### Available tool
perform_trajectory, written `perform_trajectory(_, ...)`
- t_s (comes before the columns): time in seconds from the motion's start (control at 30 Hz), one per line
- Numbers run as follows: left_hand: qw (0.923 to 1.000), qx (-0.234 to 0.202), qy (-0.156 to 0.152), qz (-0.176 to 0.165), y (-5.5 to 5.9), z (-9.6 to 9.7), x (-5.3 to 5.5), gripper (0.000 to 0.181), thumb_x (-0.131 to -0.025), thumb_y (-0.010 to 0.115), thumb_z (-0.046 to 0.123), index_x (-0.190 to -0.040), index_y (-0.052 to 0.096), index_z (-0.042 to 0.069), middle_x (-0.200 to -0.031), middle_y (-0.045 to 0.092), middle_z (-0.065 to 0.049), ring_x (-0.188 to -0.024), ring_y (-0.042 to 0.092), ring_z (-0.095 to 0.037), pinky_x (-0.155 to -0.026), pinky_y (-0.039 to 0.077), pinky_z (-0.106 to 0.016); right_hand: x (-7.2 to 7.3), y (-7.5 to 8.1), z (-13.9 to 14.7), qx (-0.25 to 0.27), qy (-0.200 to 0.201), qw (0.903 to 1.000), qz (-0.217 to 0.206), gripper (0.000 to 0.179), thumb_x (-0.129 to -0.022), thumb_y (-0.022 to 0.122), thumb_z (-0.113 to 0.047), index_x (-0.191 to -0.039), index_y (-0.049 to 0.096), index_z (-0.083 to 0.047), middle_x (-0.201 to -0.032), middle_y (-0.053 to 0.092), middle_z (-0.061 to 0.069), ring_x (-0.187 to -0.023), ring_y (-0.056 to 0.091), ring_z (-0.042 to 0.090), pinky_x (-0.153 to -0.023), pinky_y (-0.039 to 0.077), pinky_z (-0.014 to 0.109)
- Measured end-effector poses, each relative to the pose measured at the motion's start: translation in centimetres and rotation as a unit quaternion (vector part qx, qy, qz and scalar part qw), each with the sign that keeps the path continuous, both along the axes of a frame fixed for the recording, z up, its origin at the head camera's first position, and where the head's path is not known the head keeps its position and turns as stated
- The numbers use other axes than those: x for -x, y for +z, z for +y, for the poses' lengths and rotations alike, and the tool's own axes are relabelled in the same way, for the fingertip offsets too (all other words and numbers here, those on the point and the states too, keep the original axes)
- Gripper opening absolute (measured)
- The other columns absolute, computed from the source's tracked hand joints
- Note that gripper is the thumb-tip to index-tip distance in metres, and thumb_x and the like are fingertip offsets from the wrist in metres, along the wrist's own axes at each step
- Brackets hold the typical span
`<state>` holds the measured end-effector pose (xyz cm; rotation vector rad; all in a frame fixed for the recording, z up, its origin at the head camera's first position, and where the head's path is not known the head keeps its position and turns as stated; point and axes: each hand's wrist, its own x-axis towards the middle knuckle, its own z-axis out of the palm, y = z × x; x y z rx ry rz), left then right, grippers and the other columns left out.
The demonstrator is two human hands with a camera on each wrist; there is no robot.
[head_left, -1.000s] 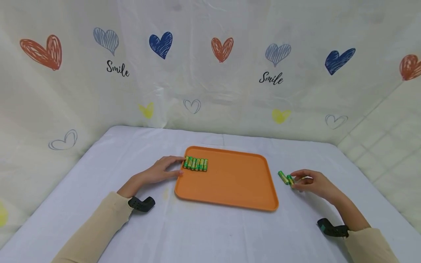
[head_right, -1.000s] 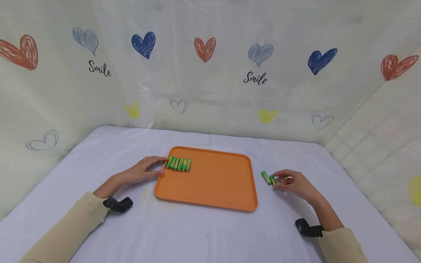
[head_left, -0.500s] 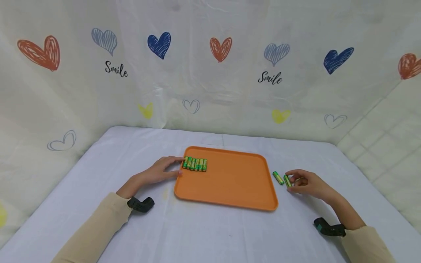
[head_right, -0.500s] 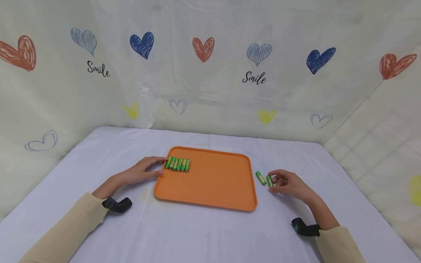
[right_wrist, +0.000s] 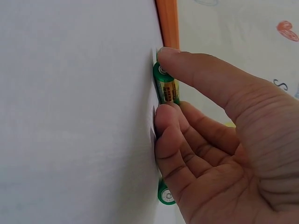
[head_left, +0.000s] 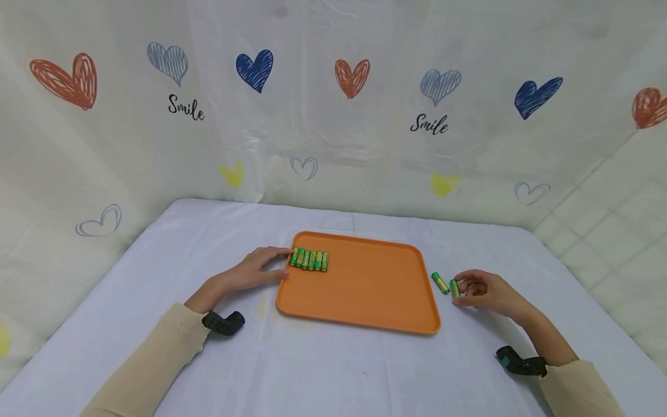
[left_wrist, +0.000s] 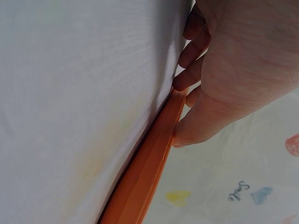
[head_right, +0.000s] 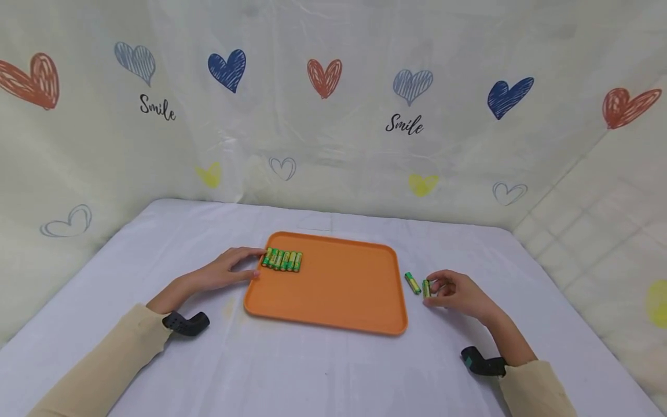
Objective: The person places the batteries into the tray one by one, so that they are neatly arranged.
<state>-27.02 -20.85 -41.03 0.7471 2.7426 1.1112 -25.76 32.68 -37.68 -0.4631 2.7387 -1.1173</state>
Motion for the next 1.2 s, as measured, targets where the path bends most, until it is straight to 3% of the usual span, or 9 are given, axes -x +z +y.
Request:
perform_trajectory(0.33,1.0000,0.000,0.000,0.000,0.0,-0.1,0.0,0.063,-0.093,0.064,0.044,-0.147,0.044,0.017,-0.150,0.042,-0.007,-0.140,0.029,-0.033,-0.113,0.019,-0.057,-0.2,0.5,-0.4,-0.004,-0.013,0.9999,0.006,0.054,-0.082,0.080,-0.018,-0.121,0.056,0.009,-0.094,0.058,0.012,-0.071,0.054,0.009,-0.062,0.048,0.021)
perform_trajectory(1.2,0.9999,0.017,0.001,0.002,0.2,-0.1,0.0,0.063,-0.094,0.064,0.043,-0.147,0.043,0.018,-0.151,0.042,-0.007,-0.140,0.029,-0.032,-0.114,0.019,-0.056,0.6,2.0,-4.1,0.025,0.026,0.9991,0.023,0.050,-0.082,0.080,-0.017,-0.120,0.057,0.005,-0.095,0.060,0.014,-0.074,0.060,0.011,-0.066,0.050,0.023)
